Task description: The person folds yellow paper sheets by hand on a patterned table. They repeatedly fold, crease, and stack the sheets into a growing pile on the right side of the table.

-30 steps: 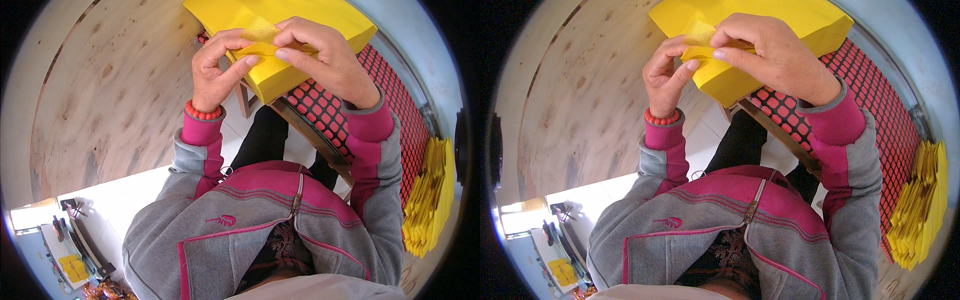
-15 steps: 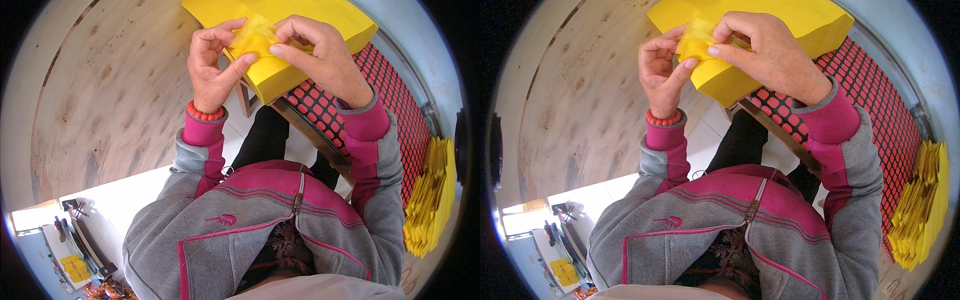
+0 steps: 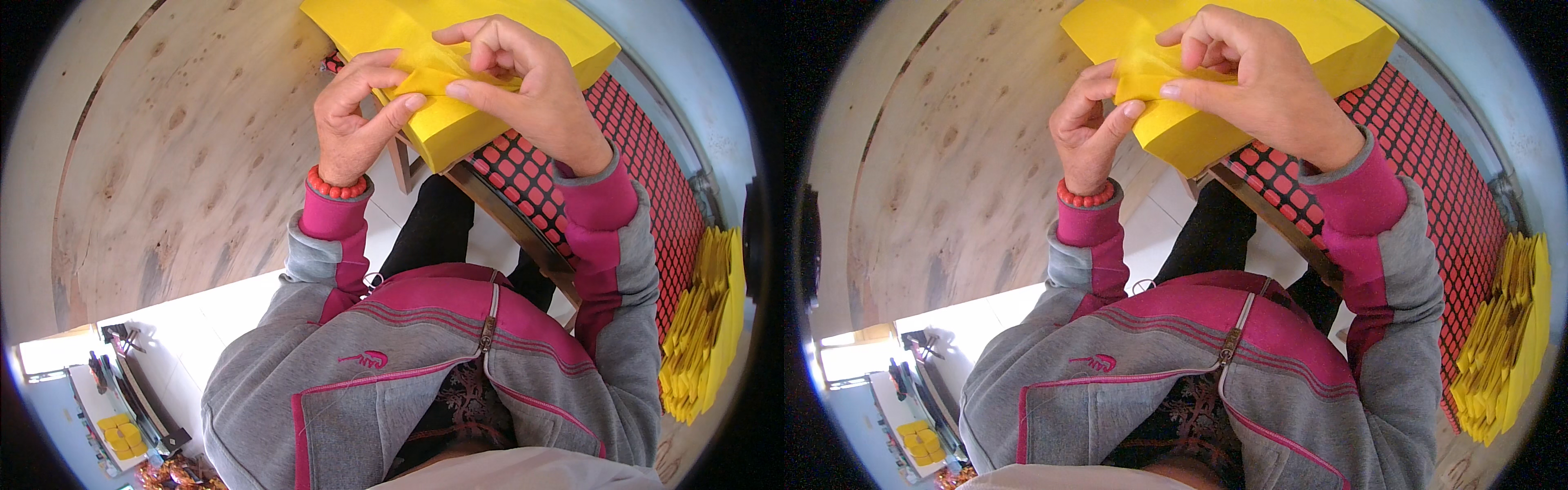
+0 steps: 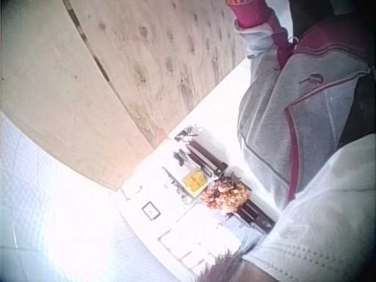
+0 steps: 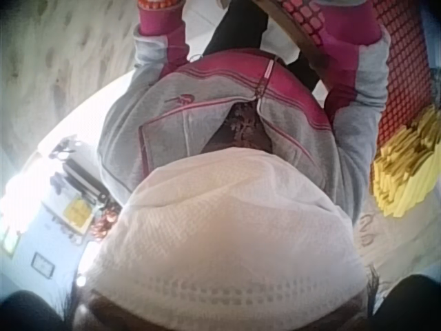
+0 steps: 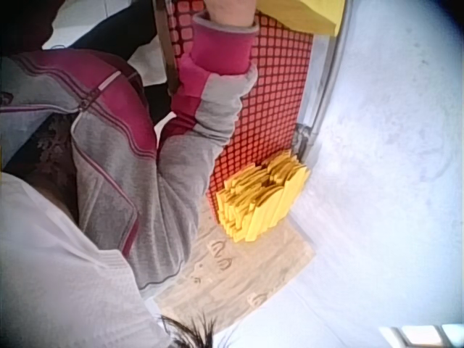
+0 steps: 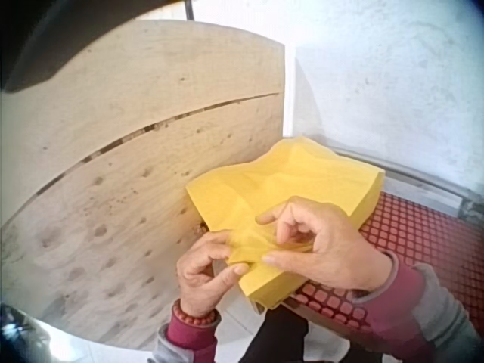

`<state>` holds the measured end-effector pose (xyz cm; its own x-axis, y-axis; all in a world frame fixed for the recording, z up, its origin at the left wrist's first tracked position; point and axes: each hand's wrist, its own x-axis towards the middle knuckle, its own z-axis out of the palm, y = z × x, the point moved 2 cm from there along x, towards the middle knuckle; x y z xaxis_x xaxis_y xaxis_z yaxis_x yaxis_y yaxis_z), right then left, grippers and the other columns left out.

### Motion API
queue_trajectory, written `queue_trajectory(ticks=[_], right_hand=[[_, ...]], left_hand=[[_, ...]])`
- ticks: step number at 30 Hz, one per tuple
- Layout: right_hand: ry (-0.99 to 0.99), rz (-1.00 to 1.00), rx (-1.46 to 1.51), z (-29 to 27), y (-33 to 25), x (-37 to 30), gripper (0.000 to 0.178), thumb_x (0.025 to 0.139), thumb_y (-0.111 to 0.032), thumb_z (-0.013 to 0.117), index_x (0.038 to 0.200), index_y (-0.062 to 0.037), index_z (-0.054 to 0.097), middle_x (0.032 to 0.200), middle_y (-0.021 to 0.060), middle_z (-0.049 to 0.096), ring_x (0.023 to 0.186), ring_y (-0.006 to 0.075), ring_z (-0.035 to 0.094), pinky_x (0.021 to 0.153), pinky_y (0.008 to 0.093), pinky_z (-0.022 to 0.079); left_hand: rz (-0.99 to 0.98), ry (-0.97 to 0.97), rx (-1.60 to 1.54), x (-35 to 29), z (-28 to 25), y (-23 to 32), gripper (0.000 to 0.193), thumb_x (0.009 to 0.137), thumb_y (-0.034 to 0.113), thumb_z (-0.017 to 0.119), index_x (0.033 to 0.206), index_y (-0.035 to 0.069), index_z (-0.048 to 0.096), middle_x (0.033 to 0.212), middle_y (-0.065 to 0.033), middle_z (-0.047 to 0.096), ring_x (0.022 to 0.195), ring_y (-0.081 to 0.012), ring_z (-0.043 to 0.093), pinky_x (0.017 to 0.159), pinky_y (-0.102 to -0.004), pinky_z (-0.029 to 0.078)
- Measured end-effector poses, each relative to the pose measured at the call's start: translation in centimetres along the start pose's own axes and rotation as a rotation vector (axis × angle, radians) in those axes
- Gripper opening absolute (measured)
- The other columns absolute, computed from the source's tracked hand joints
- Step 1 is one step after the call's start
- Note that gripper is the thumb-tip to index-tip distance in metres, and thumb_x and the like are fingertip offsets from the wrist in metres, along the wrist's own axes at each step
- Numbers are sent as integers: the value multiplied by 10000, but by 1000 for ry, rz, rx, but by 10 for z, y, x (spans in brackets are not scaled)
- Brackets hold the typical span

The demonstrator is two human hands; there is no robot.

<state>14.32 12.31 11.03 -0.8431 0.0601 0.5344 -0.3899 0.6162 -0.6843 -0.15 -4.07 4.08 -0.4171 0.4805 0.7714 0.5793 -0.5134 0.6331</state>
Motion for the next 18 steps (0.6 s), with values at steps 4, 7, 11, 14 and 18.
queue_trajectory(ticks=[4, 7, 11, 14, 18], right_hand=[[-93, -64, -29, -1, -3, 1, 175, 918, -80, 710, 989, -22, 561, 1384, 177, 588, 1032, 107, 606, 908, 271, 497], [-57, -125, -39, 0, -8, 2, 175, 917, -87, 713, 1007, -16, 580, 1400, 189, 578, 1105, 153, 615, 947, 294, 487], [35, -279, -156, -6, -19, 2, 144, 965, -108, 661, 1019, 24, 634, 1107, 126, 649, 1125, 201, 628, 959, 312, 485], [-6, -337, -262, -6, -21, 3, 176, 943, -111, 688, 1045, 24, 639, 1125, 135, 645, 1195, 237, 603, 1008, 338, 463], [-38, -329, -306, 3, -13, 4, 151, 926, -99, 696, 1004, 0, 613, 1354, 205, 604, 1161, 272, 630, 990, 338, 467]], left_hand=[[1, -20, -5, 0, 0, 1, 189, 821, 50, 804, 1006, 38, 766, 1131, -157, 708, 1124, -268, 648, 975, -366, 484], [-11, -31, -15, 0, 0, 2, 186, 843, 48, 782, 1028, 43, 774, 1130, -151, 708, 1128, -269, 645, 977, -363, 483], [12, -41, 15, 1, 1, 5, 205, 857, 57, 770, 1062, 52, 775, 1127, -141, 709, 1115, -258, 648, 972, -355, 487], [21, -44, 23, 1, 1, 6, 209, 861, 59, 767, 1070, 53, 775, 1128, -138, 710, 1108, -251, 650, 966, -351, 490], [28, -36, 14, 1, 1, 4, 210, 860, 57, 771, 1070, 50, 771, 1131, -138, 710, 1101, -247, 652, 964, -350, 492]])
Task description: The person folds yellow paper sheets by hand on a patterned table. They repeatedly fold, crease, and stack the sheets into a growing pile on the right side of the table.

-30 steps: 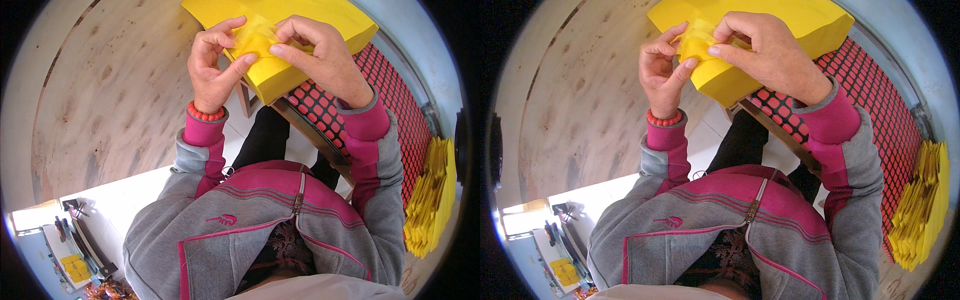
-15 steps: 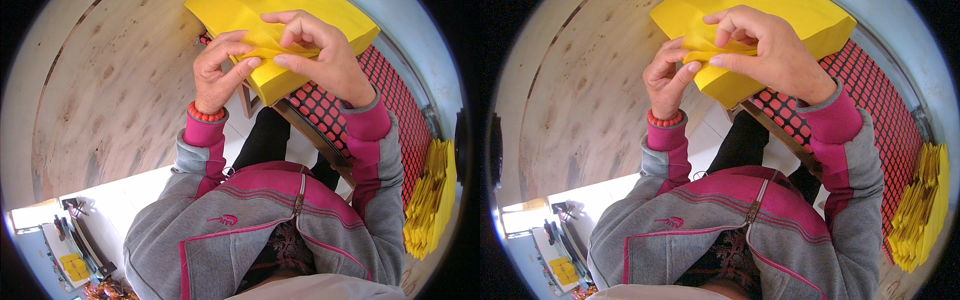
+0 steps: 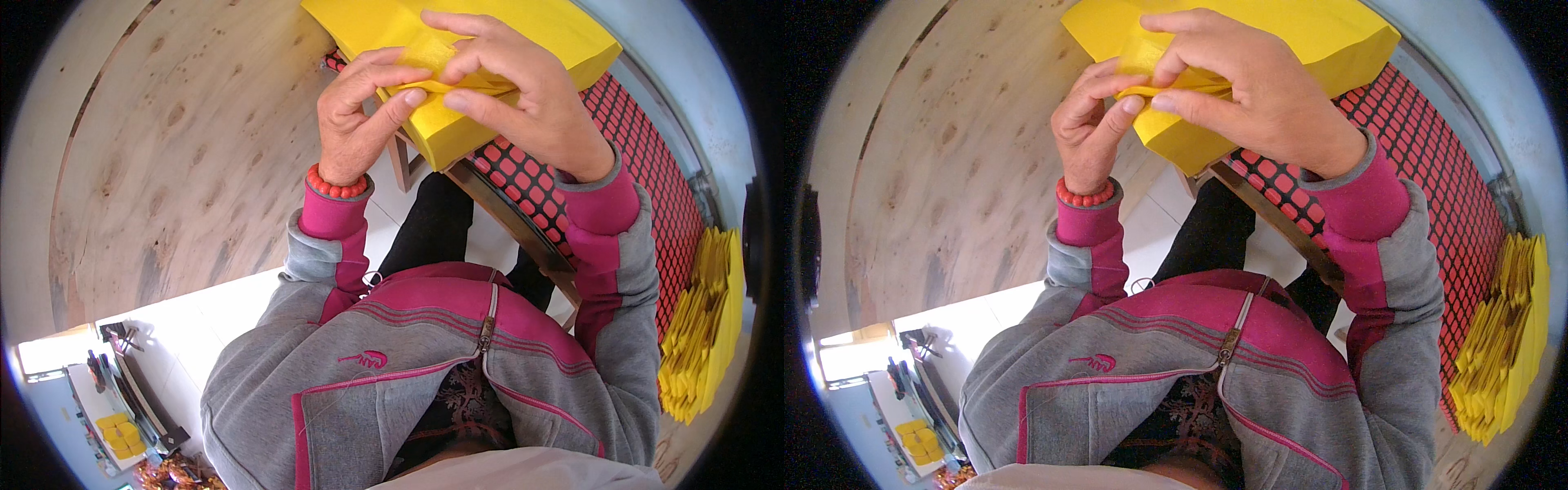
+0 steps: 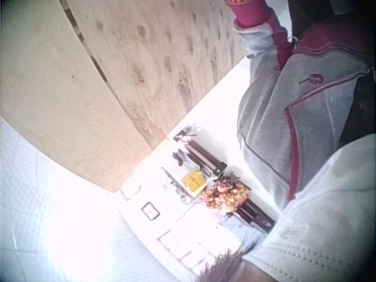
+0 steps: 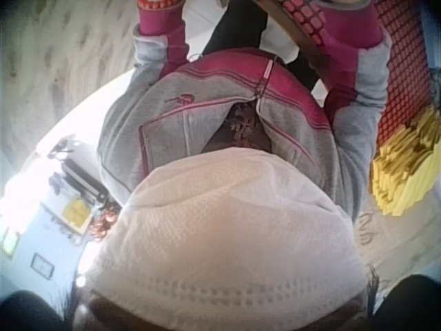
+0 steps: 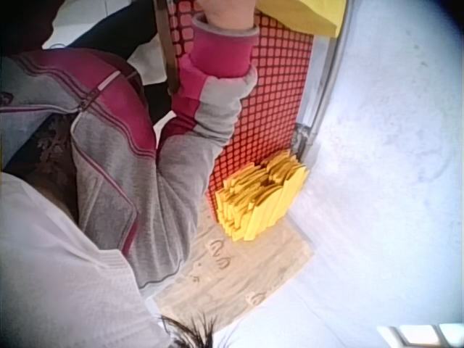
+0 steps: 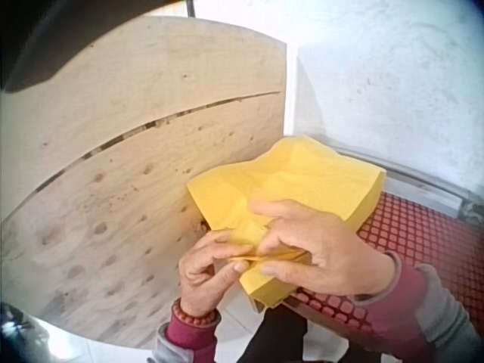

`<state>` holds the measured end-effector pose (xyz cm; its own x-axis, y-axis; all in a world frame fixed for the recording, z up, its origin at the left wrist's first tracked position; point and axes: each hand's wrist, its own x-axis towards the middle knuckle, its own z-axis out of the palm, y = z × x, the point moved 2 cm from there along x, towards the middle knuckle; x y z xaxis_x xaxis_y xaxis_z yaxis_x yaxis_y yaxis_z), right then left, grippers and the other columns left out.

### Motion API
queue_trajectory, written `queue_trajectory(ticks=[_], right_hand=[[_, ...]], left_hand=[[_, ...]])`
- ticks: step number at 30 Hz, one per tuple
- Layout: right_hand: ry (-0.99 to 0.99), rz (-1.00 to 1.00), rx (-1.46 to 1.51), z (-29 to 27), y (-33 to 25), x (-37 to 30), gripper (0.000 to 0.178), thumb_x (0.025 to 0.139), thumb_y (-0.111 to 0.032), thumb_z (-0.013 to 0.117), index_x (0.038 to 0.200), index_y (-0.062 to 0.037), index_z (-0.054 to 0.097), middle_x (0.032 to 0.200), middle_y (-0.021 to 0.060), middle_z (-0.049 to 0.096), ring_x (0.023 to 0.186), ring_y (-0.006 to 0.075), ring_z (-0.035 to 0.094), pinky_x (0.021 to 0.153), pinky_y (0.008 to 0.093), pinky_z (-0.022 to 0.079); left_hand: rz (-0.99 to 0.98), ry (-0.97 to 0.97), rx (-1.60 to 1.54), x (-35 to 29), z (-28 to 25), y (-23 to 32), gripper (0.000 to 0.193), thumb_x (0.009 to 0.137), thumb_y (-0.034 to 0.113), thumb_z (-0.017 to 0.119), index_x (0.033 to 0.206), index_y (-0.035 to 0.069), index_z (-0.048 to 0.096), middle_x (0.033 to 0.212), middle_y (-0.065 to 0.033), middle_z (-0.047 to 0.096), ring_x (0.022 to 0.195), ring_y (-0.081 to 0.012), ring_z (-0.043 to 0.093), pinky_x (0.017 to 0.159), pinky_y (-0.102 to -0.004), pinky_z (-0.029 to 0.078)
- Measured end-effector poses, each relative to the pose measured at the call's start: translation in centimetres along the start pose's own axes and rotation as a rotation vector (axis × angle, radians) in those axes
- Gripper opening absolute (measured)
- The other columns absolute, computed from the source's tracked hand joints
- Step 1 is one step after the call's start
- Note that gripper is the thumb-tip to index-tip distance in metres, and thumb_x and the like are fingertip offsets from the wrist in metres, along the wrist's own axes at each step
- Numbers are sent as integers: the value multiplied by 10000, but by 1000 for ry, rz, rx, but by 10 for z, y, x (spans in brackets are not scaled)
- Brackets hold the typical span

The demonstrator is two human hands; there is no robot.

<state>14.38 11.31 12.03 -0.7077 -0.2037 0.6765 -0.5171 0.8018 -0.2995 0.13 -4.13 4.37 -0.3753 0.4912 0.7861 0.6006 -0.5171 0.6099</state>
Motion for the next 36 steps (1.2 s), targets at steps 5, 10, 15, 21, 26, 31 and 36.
queue_trajectory(ticks=[5, 10, 15, 21, 26, 31, 36], right_hand=[[-6, 91, 70, 4, 6, -5, 134, 943, -99, 670, 974, 16, 608, 1206, 199, 656, 1155, 291, 634, 955, 334, 468], [13, 179, 122, 7, 7, -6, 145, 936, -99, 687, 938, 17, 601, 1141, 186, 665, 1098, 252, 649, 910, 320, 479], [33, 202, 121, 10, 8, -6, 157, 923, -103, 714, 917, 6, 602, 1112, 174, 671, 1086, 223, 655, 903, 311, 485], [45, 206, 155, 10, 9, -7, 169, 917, -106, 735, 901, -7, 599, 1107, 165, 674, 1082, 207, 653, 915, 302, 490], [49, 219, 143, 9, 9, -7, 187, 918, -113, 738, 906, -3, 588, 1136, 164, 669, 1049, 179, 648, 906, 289, 498], [116, 239, 165, 11, 8, -5, 214, 879, -159, 756, 857, -3, 611, 977, 168, 669, 998, 260, 686, 839, 340, 510], [84, 307, 206, 11, 9, -7, 200, 880, -148, 752, 881, -9, 609, 1007, 166, 665, 1003, 253, 683, 848, 338, 511]], left_hand=[[-15, 32, -40, -2, 1, -3, 225, 848, 55, 791, 1067, 28, 749, 1127, -141, 712, 1076, -241, 661, 953, -346, 496], [-10, 39, -20, 0, 1, -2, 217, 838, 54, 802, 1034, 0, 726, 1120, -141, 714, 1053, -231, 667, 931, -337, 504], [-5, 35, -16, 0, 1, -3, 216, 831, 48, 804, 1021, -6, 715, 1123, -141, 713, 1054, -228, 665, 934, -333, 503], [-7, 13, -7, 1, 1, 0, 261, 823, 42, 807, 1055, -6, 697, 1140, -138, 707, 1072, -221, 657, 954, -334, 497], [-83, 127, -160, -2, 8, 1, 366, 818, 24, 808, 1136, 15, 626, 1196, -152, 686, 1099, -208, 643, 983, -340, 488], [-6, 116, -130, 1, 7, -3, 319, 813, 23, 811, 1062, 32, 613, 1224, -159, 677, 1130, -217, 634, 1001, -352, 479], [-22, 67, 0, -2, 0, -3, 237, 795, 54, 828, 987, 21, 693, 1204, -169, 690, 1133, -250, 645, 1001, -367, 480]])
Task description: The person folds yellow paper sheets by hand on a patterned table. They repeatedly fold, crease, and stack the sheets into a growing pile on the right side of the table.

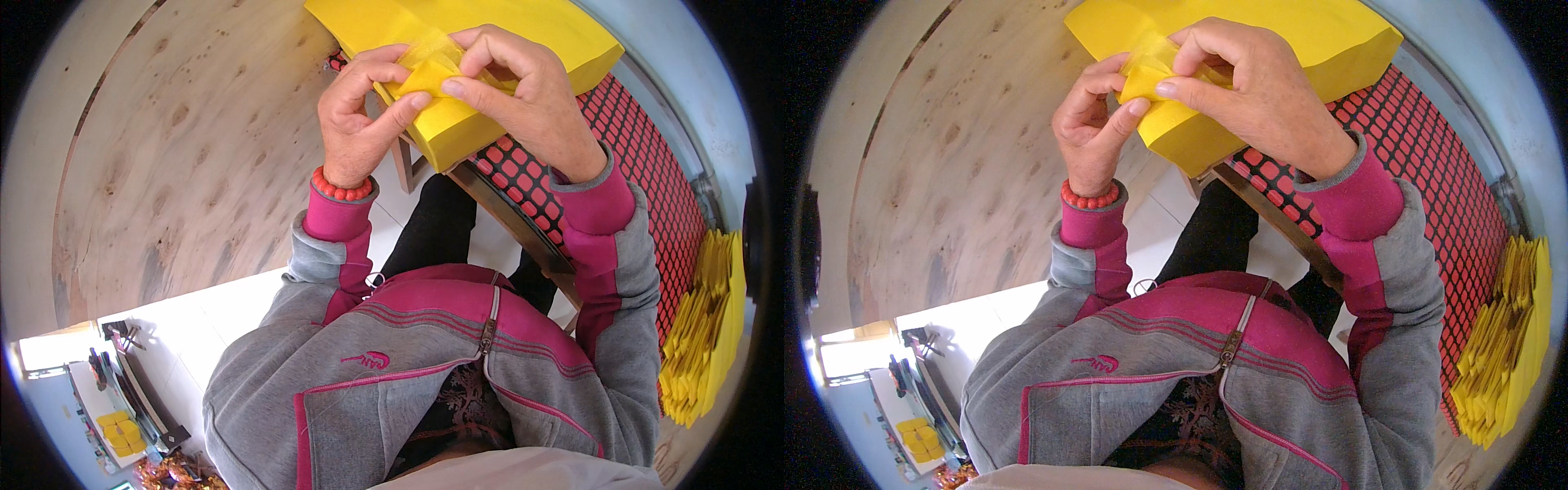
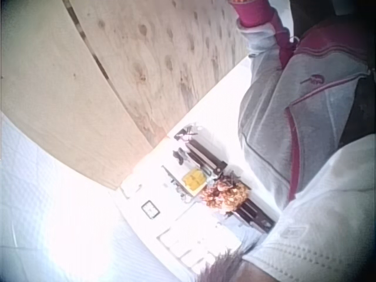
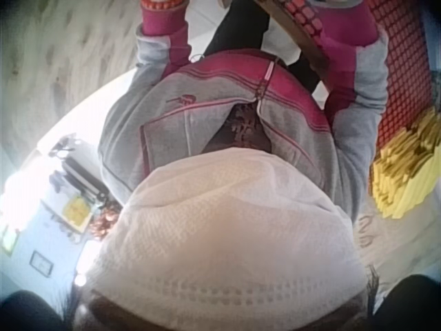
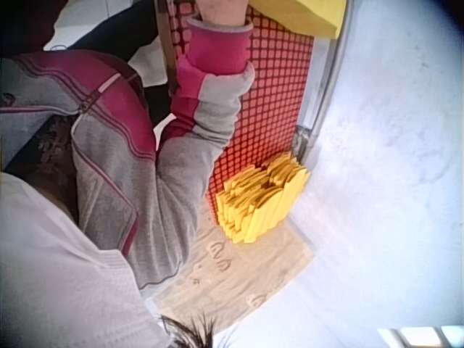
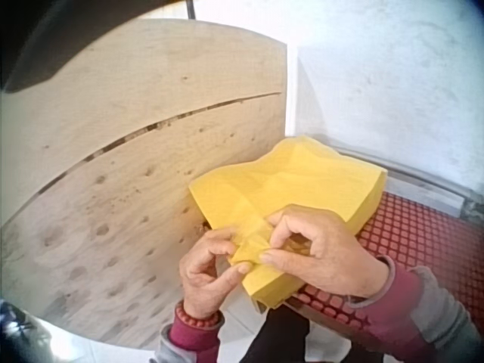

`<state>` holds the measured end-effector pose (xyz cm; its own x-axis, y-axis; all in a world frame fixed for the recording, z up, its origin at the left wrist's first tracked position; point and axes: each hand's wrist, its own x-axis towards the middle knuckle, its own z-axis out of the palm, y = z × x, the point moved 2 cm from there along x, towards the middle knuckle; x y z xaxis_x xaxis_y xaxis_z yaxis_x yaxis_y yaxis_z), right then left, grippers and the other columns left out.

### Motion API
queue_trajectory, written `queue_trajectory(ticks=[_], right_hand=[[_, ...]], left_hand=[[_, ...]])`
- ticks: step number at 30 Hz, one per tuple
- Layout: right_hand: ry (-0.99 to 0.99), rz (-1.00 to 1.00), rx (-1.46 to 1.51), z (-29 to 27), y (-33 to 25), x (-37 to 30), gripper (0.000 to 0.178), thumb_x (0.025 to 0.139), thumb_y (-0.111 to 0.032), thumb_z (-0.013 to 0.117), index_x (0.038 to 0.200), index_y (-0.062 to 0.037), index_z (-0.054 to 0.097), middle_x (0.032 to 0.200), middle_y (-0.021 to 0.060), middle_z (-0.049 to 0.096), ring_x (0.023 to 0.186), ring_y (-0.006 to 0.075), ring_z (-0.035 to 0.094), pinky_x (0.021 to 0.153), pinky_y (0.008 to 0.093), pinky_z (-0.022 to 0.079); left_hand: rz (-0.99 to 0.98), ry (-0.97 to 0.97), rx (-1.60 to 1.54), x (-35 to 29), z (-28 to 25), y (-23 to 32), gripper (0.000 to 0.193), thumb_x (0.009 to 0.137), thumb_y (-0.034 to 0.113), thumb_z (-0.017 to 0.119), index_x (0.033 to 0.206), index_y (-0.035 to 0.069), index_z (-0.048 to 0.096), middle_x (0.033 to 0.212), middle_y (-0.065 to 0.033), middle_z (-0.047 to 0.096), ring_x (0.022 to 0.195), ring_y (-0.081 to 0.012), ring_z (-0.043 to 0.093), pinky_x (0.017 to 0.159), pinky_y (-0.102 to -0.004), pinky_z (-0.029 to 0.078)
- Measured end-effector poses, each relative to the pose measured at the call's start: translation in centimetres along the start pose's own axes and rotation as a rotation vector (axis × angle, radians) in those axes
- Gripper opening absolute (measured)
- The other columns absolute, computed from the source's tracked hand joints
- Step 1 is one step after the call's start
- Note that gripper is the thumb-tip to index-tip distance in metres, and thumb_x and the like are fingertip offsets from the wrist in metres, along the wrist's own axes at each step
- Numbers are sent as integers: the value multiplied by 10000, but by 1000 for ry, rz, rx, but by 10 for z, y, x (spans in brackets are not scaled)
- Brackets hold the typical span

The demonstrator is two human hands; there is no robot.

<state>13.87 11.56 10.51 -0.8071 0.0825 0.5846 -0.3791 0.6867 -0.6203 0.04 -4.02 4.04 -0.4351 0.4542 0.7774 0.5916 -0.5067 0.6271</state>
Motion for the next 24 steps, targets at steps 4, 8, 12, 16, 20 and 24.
queue_trajectory(ticks=[4, 8, 12, 16, 20, 24], right_hand=[[-30, 47, 88, -5, -6, -1, 161, 916, -83, 722, 947, -27, 575, 1258, 166, 640, 1036, 159, 638, 935, 288, 507], [-23, -69, 129, -9, -22, 3, 178, 907, -62, 720, 1021, -18, 590, 1299, 171, 624, 1101, 182, 627, 980, 306, 494], [-11, 56, 325, -12, -29, -5, 218, 924, -105, 716, 1084, 13, 627, 1213, 160, 643, 1180, 223, 609, 1015, 330, 471], [-82, -219, -63, -2, -10, 7, 113, 942, -61, 669, 1014, 0, 605, 1337, 180, 619, 1148, 220, 624, 986, 319, 475], [-82, -215, -129, -3, 2, 1, 101, 970, -81, 636, 974, 15, 607, 1230, 171, 648, 1171, 239, 624, 940, 317, 473], [-58, -174, -84, -2, 2, -1, 107, 967, -84, 645, 964, 14, 601, 1121, 153, 657, 1151, 235, 633, 919, 318, 477]], left_hand=[[-2, -18, 21, 0, 0, 1, 249, 791, 85, 837, 1008, 15, 738, 1172, -171, 704, 1125, -264, 653, 994, -366, 485], [23, -34, 68, 1, -1, 2, 266, 802, 85, 828, 1048, 25, 749, 1163, -167, 705, 1124, -263, 654, 988, -364, 487], [14, -49, 58, 0, -1, 3, 240, 823, 73, 809, 1055, 37, 762, 1154, -159, 704, 1117, -263, 654, 983, -360, 487], [-4, -47, 4, 0, 0, 2, 210, 836, 67, 800, 1042, 41, 768, 1150, -153, 703, 1106, -257, 654, 973, -351, 486], [-16, -37, -19, 0, 0, 2, 205, 834, 59, 805, 1032, 34, 756, 1149, -148, 705, 1091, -244, 656, 962, -343, 488], [-5, -19, -19, 1, 2, 2, 199, 829, 49, 807, 1014, 22, 739, 1139, -143, 709, 1078, -233, 659, 953, -343, 493]])
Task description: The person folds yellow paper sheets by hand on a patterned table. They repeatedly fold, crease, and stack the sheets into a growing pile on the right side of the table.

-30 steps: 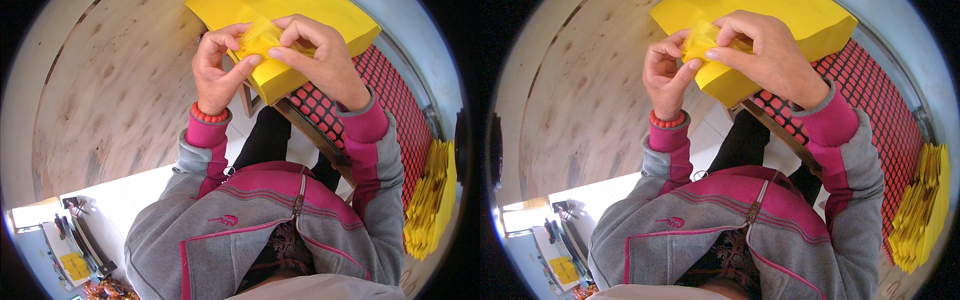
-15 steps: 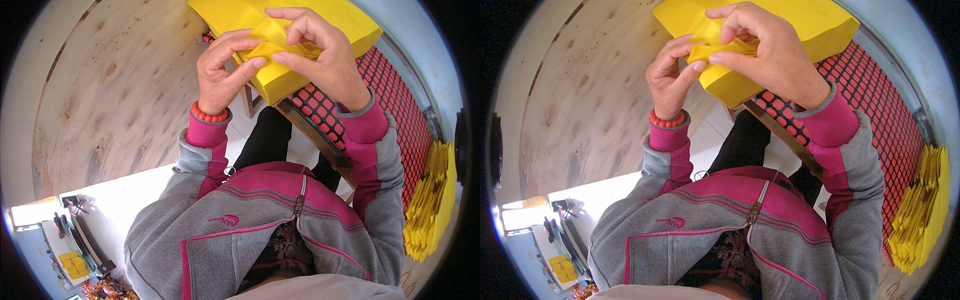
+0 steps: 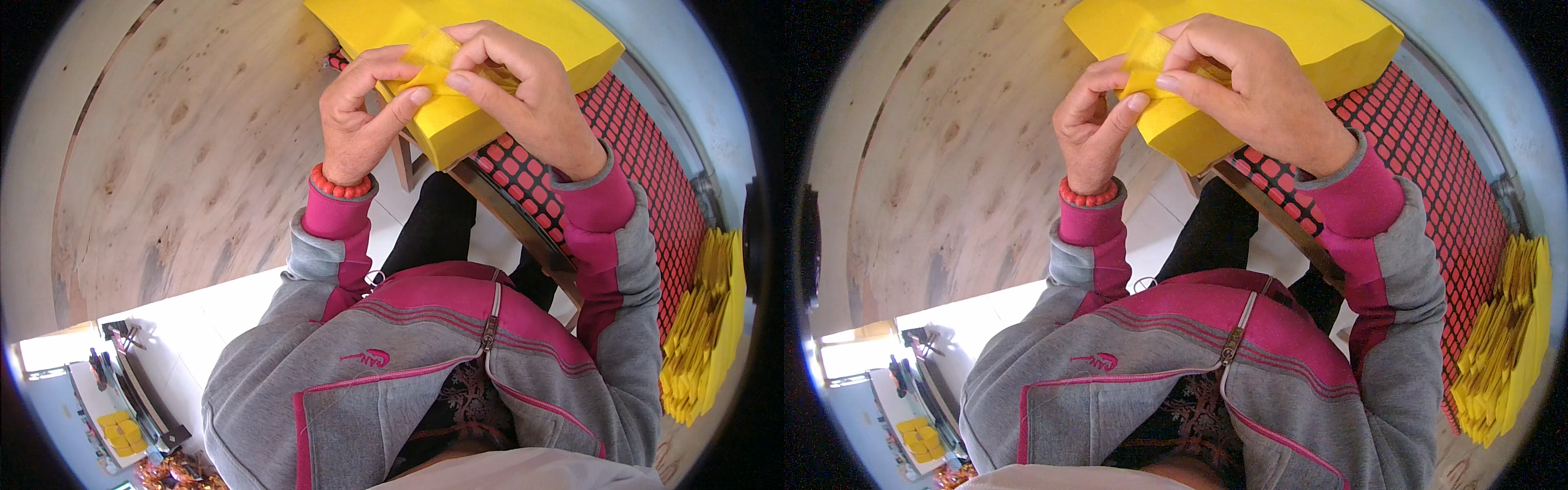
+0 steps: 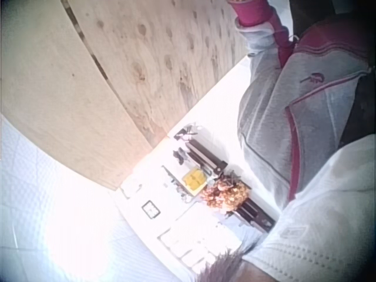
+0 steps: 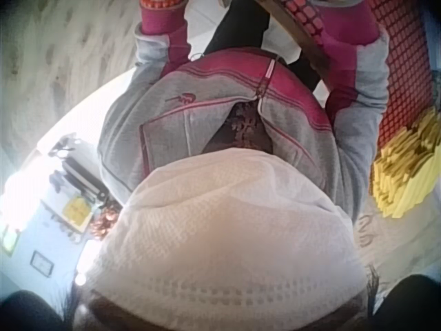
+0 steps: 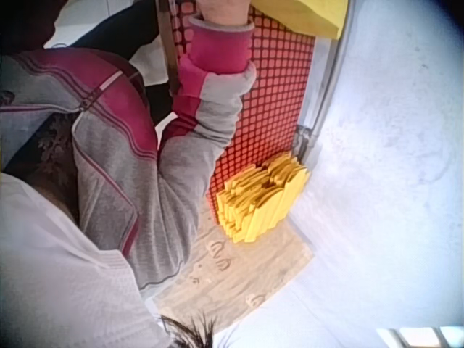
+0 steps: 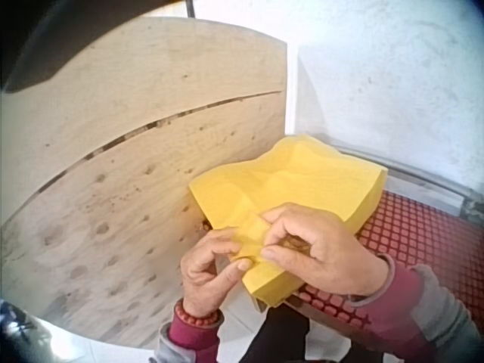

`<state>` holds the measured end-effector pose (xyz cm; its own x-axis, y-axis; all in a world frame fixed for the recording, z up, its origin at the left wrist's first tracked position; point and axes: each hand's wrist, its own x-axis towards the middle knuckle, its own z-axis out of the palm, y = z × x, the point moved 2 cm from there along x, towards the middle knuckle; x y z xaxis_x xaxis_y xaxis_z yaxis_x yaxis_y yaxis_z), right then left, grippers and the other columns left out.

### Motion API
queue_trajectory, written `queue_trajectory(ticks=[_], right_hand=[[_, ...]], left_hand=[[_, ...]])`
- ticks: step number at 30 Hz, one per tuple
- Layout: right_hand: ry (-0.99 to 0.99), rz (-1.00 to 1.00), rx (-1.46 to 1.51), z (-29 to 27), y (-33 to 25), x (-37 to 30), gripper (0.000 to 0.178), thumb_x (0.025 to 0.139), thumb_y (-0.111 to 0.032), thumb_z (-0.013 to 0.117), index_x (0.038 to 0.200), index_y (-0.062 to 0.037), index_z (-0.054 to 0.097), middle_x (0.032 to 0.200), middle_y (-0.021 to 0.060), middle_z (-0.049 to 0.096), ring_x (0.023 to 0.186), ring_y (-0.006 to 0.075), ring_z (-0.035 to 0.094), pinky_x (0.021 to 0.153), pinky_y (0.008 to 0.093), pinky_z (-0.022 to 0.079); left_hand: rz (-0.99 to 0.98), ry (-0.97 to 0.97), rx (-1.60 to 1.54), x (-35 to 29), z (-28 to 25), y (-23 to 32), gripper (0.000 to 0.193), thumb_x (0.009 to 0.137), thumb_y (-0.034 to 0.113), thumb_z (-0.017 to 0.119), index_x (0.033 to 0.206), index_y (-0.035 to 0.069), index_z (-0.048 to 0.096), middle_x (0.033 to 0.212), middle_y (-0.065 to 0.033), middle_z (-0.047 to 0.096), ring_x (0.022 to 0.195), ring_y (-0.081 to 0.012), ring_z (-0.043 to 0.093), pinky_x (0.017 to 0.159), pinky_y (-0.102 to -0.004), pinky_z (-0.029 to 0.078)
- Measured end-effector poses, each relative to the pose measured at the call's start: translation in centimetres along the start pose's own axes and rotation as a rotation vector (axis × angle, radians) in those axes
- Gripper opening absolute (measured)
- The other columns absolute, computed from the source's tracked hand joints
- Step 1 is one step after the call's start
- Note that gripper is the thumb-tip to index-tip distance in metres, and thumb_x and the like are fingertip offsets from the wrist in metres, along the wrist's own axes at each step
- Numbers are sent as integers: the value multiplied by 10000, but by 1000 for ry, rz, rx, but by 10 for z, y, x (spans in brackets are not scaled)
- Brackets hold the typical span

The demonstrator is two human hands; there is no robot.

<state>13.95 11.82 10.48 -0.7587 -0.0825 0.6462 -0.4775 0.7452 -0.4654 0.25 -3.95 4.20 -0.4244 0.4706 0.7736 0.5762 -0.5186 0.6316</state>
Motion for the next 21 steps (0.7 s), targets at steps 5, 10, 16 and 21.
queue_trajectory(ticks=[5, 10, 16, 21], right_hand=[[29, 26, 10, 2, -3, 2, 120, 963, -92, 658, 946, 12, 600, 1089, 151, 661, 1135, 237, 642, 915, 311, 477], [168, 177, 348, -3, -10, 3, 220, 962, -137, 686, 1109, 13, 619, 1217, 170, 641, 1181, 219, 612, 990, 320, 477], [-112, 150, 362, -19, -62, -36, 198, 965, -136, 666, 1089, -1, 592, 1176, 125, 648, 1095, 191, 637, 924, 307, 494], [-327, 344, 262, 83, -59, -141, 155, 950, -228, 622, 953, -74, 607, 886, 146, 624, 881, 340, 639, 786, 436, 517]], left_hand=[[4, 19, -2, 1, 2, 0, 189, 829, 37, 806, 996, 7, 723, 1129, -138, 714, 1065, -230, 662, 946, -335, 495], [-48, 69, -14, -5, 0, -7, 171, 839, 27, 797, 984, -9, 713, 1125, -122, 711, 1064, -226, 659, 947, -320, 489], [-25, 124, -149, -8, -6, -26, 152, 943, -32, 660, 1092, -46, 686, 1148, -118, 707, 1023, -178, 663, 956, -306, 507], [25, 113, -73, -8, -8, -28, 172, 956, -3, 657, 1118, -52, 687, 1128, -121, 714, 1022, -171, 666, 963, -300, 501]])
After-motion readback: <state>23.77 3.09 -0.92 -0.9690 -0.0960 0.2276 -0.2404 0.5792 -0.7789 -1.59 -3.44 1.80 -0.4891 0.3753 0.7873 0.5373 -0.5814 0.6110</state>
